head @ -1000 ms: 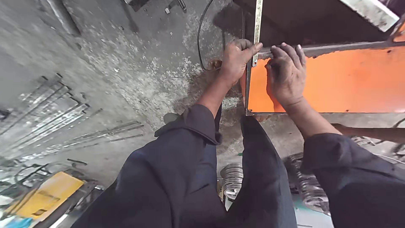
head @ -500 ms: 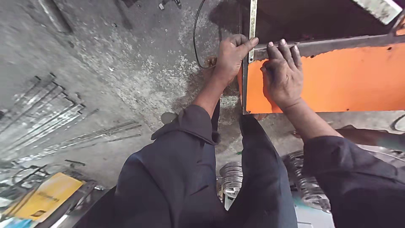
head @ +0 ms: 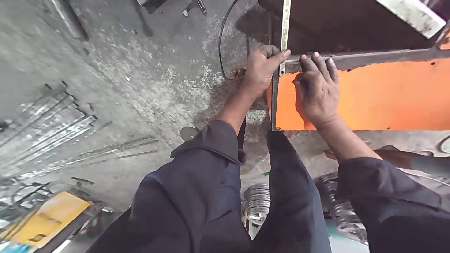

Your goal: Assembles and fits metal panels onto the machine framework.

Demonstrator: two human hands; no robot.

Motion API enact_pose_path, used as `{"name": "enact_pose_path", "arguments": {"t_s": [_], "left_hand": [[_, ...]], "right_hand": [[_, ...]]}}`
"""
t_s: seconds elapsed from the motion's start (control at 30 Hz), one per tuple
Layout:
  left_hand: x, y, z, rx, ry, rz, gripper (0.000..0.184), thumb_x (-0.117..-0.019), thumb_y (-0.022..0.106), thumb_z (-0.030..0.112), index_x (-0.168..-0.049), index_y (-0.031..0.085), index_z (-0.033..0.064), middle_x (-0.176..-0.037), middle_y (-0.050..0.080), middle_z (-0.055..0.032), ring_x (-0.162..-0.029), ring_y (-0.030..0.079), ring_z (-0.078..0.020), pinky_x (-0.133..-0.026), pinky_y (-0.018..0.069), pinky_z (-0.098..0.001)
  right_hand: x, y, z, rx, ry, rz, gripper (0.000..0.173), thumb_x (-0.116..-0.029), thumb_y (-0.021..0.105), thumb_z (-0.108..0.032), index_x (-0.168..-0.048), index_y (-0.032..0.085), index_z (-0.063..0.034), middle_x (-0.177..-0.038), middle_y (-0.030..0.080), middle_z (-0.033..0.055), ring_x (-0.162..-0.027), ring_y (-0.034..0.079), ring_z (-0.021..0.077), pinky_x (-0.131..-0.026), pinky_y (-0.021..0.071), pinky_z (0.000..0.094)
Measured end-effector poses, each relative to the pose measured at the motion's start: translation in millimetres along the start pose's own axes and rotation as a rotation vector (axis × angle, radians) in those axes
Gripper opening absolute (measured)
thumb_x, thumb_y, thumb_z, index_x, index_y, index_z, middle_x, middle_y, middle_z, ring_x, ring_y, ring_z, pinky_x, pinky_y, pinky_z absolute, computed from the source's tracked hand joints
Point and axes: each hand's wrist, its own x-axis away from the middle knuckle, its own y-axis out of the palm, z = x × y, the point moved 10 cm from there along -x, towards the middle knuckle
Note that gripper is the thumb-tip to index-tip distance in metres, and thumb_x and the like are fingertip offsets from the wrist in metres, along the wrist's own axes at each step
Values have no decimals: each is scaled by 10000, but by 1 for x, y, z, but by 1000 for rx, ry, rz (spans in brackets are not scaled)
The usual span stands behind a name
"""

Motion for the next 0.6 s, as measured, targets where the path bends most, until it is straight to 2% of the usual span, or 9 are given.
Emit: {"name": "enact_pose_path", "arguments": {"t_s": [0.13,0.3,0.5,0.6], "left_hand": [[-1,1,1,-36,4,-9,184,-920,750,150,-795,664,45,-745,604,-17,-671,558,-75,-646,476,-251],[0,1,2,-22,-2,-31,151,-934,737,143,-848,674,36,-757,637,-15,-684,592,-66,-659,504,-247],[0,1,1,85,0,-66,152,-945,718,107,-828,645,41,-710,596,6,-603,521,-54,-582,448,-222],[0,3,0,76,-22,-70,159,-947,720,120,-827,651,41,-699,597,4,-597,520,-58,-584,444,-226]], "right_hand": [[0,0,2,9,10,-6,116,-1062,573,-180,-1079,614,-73,-1430,641,104,-1405,542,276,-1225,341,504],[-3,0,3,-4,34,8,117,-1053,588,-180,-1066,629,-72,-1408,658,100,-1390,558,279,-1216,351,517],[-4,0,6,-21,50,1,119,-1057,578,-179,-1068,639,-77,-1376,679,83,-1379,567,268,-1204,363,513],[-2,-1,3,-1,22,1,115,-1062,568,-166,-1076,633,-72,-1375,679,87,-1372,574,271,-1201,371,511]]}}
